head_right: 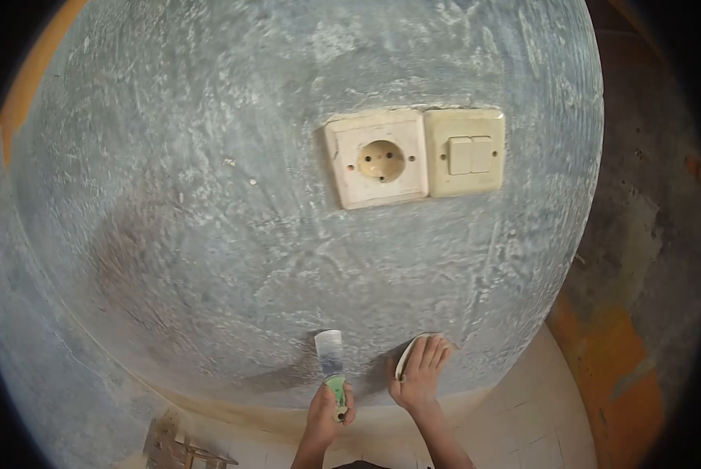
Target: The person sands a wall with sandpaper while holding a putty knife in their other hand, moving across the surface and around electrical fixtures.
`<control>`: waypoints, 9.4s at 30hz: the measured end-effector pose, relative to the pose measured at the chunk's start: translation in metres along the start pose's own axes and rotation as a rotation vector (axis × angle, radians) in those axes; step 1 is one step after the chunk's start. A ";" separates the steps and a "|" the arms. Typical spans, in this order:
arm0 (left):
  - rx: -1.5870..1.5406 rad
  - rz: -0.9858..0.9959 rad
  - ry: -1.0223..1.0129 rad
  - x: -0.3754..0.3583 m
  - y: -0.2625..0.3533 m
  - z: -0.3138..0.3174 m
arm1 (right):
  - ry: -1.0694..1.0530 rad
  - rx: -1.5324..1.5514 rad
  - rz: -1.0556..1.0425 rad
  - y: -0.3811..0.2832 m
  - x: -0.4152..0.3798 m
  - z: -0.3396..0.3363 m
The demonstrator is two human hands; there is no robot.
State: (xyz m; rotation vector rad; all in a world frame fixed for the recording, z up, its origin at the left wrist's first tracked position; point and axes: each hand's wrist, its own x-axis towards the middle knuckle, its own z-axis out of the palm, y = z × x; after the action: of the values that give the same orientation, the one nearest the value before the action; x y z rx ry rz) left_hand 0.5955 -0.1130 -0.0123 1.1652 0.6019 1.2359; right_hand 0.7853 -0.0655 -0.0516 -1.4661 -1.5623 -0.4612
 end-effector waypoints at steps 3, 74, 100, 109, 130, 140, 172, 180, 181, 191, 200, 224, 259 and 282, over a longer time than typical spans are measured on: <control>-0.025 -0.084 0.006 -0.003 0.009 -0.007 | 0.097 0.010 0.024 -0.027 0.069 -0.038; -0.014 -0.196 0.379 -0.077 0.146 -0.290 | 0.063 -0.108 -0.157 -0.349 0.046 0.122; -0.408 -0.009 0.104 -0.090 0.214 -0.424 | 0.079 -0.123 -0.158 -0.448 0.091 0.133; -0.170 -0.107 0.023 -0.104 0.265 -0.513 | 0.126 -0.085 -0.136 -0.560 0.156 0.123; -0.215 -0.094 0.090 -0.129 0.297 -0.595 | -0.028 -0.238 -0.676 -0.634 0.123 0.185; -0.182 0.022 0.142 -0.122 0.331 -0.602 | -0.106 -0.308 -1.069 -0.693 0.211 0.137; -0.201 0.063 -0.045 -0.135 0.407 -0.761 | 0.064 -0.276 -0.730 -0.842 0.240 0.184; -0.116 0.064 -0.027 -0.136 0.414 -0.766 | -0.138 -0.138 -1.065 -0.859 0.222 0.213; -0.142 0.054 -0.031 -0.135 0.412 -0.767 | -0.035 -0.224 -0.878 -0.859 0.239 0.193; -0.129 0.014 -0.017 -0.135 0.405 -0.773 | 0.057 -0.183 -0.706 -0.840 0.203 0.220; -0.216 -0.064 -0.053 -0.143 0.384 -0.779 | 0.174 -0.229 -0.449 -0.796 0.007 0.359; 0.176 -0.406 -0.276 -0.109 0.355 -0.852 | 0.623 0.124 0.488 -0.768 -0.028 0.444; 0.551 -0.618 -0.420 -0.096 0.389 -0.705 | 0.570 0.454 0.880 -0.687 -0.073 0.361; 0.645 -0.664 -0.535 -0.080 0.371 -0.710 | 0.656 0.642 1.128 -0.713 -0.118 0.401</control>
State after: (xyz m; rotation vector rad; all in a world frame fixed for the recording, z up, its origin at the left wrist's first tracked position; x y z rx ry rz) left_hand -0.1942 0.0256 0.0603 1.5689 0.9047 0.1301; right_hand -0.0325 0.0211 -0.1327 -1.2452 -0.1813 0.2219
